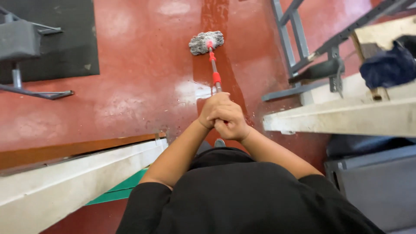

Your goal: Mopping the floor of a gym around the fitness equipment.

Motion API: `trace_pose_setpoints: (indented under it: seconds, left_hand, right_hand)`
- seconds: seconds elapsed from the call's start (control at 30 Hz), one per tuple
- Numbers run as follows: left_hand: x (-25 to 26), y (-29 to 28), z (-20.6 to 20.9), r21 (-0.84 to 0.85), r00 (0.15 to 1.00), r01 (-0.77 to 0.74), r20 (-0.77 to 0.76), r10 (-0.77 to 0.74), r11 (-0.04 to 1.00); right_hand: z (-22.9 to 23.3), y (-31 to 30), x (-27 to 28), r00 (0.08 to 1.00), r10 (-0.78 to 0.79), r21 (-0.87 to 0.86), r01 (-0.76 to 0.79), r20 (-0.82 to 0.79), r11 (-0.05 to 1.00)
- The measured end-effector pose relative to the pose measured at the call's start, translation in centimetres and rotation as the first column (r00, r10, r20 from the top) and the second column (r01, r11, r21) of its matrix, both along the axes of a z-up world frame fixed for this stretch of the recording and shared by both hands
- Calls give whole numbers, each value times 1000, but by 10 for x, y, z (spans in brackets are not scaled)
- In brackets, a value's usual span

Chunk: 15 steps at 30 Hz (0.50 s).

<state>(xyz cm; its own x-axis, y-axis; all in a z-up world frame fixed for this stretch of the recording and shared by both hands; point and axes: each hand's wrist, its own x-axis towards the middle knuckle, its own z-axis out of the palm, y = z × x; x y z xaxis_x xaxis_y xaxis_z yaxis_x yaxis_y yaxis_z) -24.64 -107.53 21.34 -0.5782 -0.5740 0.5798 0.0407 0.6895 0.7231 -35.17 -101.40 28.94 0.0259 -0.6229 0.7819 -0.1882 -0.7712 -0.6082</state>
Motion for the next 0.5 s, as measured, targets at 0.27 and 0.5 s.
trace_pose_setpoints:
  seconds: [0.27,0.5]
  left_hand:
    - [-28,-57,-26,-58,991,-79,102,85,995]
    - [-27,-149,-28,-187,999,-54,-11,53,981]
  right_hand:
    - [2,-56,-18,999,34,29,-34,-6,999]
    - [10,-142,-9,998,-27,19,28,-59,999]
